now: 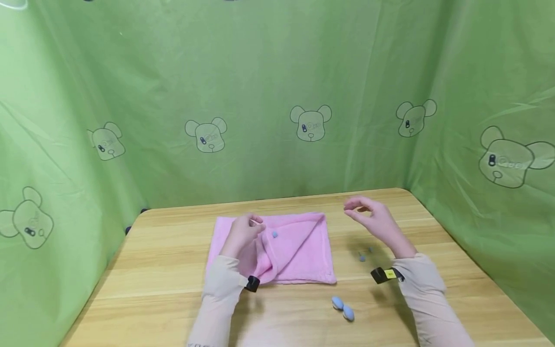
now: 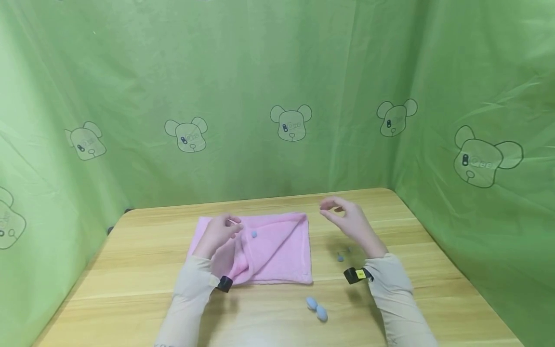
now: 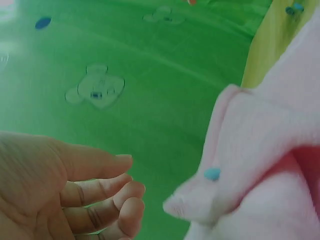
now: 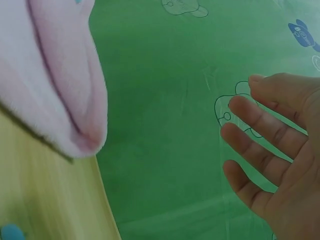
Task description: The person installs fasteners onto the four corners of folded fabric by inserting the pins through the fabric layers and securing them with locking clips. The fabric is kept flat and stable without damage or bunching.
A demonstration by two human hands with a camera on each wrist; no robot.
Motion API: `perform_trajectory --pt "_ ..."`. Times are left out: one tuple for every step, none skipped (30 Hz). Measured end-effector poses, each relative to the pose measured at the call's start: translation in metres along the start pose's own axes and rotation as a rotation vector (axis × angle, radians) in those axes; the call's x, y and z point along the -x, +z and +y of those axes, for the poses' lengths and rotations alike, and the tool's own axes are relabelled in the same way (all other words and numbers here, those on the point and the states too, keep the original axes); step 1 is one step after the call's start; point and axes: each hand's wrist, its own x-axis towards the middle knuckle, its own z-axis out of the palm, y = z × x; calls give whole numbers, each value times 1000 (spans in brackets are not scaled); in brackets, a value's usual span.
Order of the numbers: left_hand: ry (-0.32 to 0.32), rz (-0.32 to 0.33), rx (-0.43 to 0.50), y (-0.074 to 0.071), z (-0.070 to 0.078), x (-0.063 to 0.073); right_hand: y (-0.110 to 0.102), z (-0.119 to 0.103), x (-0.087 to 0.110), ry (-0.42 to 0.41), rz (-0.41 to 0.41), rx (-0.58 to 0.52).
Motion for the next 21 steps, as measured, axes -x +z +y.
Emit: perform_trajectory --pt "21 -7 -12 1 3 1 -1 1 1 -9 -5 10" --pt "40 -17 -16 2 6 3 -2 3 2 -16 -12 18" --pt "64 -30 -23 3 9 5 -3 4 4 -20 -20 31" --pt "84 -47 -29 4 12 7 -4 6 6 -21 -27 42" --pt "113 -65 -36 5 15 9 -5 8 8 -15 -39 50" --pt "144 -88 -42 7 18 11 -7 10 10 -7 -53 64" --pt "178 -114 -52 9 20 13 -9 13 13 1 -69 79" --pt "217 -141 -62 11 24 15 -11 15 16 10 -86 92" --pt "258 -168 -80 14 27 17 -13 17 18 19 -107 103" --pt "303 -195 -98 17 30 18 -15 19 20 22 -130 116" --pt "343 -224 -117 20 33 19 -17 22 22 24 -156 134" --pt "379 -252 -132 24 35 20 -19 24 24 19 -181 151" --pt "399 -281 -142 29 38 22 -21 26 26 15 -210 166" --pt "412 -309 -149 33 40 23 -22 27 27 12 -242 174" --pt "418 -336 -159 38 42 25 -23 28 28 14 -277 180" --pt "414 -365 -159 43 43 26 -23 30 28 19 -313 185" --pt "414 -387 -172 49 44 28 -23 32 29 32 -352 182" --pt "420 -403 -196 55 45 29 -22 33 29 42 -391 179" --pt "429 -420 -235 60 46 30 -21 35 29 54 -432 172" --pt "445 -436 -269 65 46 31 -19 36 30 66 -473 165" --pt "462 -452 -301 71 45 31 -17 38 30 76 -510 162"
